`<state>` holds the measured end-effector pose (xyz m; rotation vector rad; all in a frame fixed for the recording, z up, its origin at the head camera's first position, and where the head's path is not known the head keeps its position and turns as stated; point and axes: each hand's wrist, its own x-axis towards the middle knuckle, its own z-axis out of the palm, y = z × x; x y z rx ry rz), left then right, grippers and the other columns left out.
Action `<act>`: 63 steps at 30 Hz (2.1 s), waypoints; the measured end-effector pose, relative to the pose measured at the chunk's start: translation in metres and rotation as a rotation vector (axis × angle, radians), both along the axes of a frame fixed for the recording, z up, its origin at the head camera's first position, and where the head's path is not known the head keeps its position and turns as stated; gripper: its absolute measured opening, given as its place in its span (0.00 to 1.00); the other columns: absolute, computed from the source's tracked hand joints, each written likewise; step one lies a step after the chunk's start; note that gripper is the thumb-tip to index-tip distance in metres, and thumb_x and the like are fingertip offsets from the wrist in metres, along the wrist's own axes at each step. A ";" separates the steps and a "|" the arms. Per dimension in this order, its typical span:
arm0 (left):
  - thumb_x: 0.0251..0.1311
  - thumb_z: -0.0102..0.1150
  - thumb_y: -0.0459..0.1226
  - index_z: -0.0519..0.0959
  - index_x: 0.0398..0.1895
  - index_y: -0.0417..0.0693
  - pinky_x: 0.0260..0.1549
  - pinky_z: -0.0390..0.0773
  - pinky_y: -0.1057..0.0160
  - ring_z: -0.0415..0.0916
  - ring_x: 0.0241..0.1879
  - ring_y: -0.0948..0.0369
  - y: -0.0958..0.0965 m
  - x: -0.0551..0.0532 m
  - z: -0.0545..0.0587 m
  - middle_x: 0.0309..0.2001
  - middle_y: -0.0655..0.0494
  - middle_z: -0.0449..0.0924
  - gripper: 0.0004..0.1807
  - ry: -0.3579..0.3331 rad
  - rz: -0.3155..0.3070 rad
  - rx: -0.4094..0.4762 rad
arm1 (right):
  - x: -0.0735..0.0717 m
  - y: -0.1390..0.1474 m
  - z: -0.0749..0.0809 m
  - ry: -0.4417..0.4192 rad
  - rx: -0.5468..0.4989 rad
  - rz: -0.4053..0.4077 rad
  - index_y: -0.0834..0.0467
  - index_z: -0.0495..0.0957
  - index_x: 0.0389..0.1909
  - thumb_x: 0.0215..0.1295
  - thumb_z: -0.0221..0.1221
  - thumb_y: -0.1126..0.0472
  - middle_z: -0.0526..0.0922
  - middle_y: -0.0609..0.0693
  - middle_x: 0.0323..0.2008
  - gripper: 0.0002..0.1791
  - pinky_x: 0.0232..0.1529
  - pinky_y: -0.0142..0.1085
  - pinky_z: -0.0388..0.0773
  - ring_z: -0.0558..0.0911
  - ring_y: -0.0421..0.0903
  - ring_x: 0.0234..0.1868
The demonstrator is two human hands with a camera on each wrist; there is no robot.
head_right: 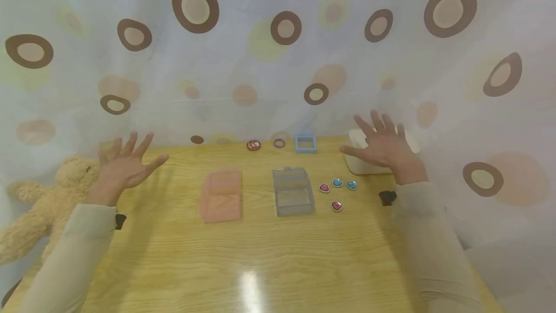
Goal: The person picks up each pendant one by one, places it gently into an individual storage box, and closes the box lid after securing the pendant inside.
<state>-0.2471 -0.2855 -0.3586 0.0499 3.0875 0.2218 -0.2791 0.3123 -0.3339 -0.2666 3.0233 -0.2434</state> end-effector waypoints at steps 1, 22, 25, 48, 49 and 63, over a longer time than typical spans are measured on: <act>0.62 0.25 0.77 0.33 0.81 0.62 0.60 0.21 0.20 0.23 0.75 0.28 0.000 0.000 0.000 0.80 0.37 0.28 0.52 -0.004 -0.003 0.000 | 0.000 0.000 0.000 -0.005 -0.006 0.004 0.43 0.28 0.80 0.64 0.44 0.22 0.23 0.65 0.78 0.56 0.67 0.74 0.27 0.27 0.71 0.77; 0.65 0.31 0.73 0.44 0.81 0.52 0.65 0.56 0.28 0.48 0.74 0.31 0.006 -0.007 0.001 0.78 0.31 0.46 0.51 -0.078 -0.076 0.188 | -0.003 -0.005 -0.002 -0.034 -0.187 0.123 0.55 0.46 0.80 0.69 0.54 0.34 0.52 0.69 0.77 0.50 0.63 0.67 0.64 0.69 0.71 0.67; 0.67 0.36 0.71 0.49 0.81 0.50 0.66 0.57 0.30 0.51 0.74 0.33 0.008 -0.007 0.000 0.78 0.33 0.49 0.49 -0.077 -0.084 0.267 | -0.003 -0.005 -0.003 -0.027 -0.208 0.123 0.56 0.49 0.79 0.70 0.54 0.36 0.56 0.67 0.76 0.47 0.62 0.65 0.67 0.69 0.70 0.68; 0.69 0.58 0.52 0.63 0.75 0.53 0.60 0.74 0.41 0.67 0.69 0.44 0.040 0.004 -0.009 0.70 0.44 0.66 0.35 -0.074 -0.130 0.786 | -0.007 -0.004 -0.038 -0.058 -0.344 0.163 0.58 0.65 0.72 0.72 0.58 0.45 0.80 0.64 0.59 0.34 0.54 0.55 0.78 0.80 0.62 0.58; 0.69 0.58 0.52 0.63 0.75 0.53 0.59 0.74 0.42 0.68 0.68 0.44 0.042 0.005 -0.010 0.70 0.43 0.67 0.35 -0.073 -0.132 0.805 | -0.007 -0.004 -0.039 -0.058 -0.353 0.167 0.59 0.65 0.71 0.72 0.58 0.46 0.80 0.65 0.58 0.34 0.54 0.54 0.78 0.81 0.62 0.57; 0.69 0.59 0.48 0.67 0.71 0.51 0.54 0.78 0.50 0.72 0.65 0.47 0.076 0.008 -0.023 0.65 0.46 0.71 0.30 -0.075 -0.145 0.908 | -0.005 -0.006 -0.057 -0.124 -0.459 0.157 0.56 0.68 0.68 0.70 0.60 0.46 0.81 0.63 0.56 0.31 0.47 0.44 0.83 0.84 0.56 0.52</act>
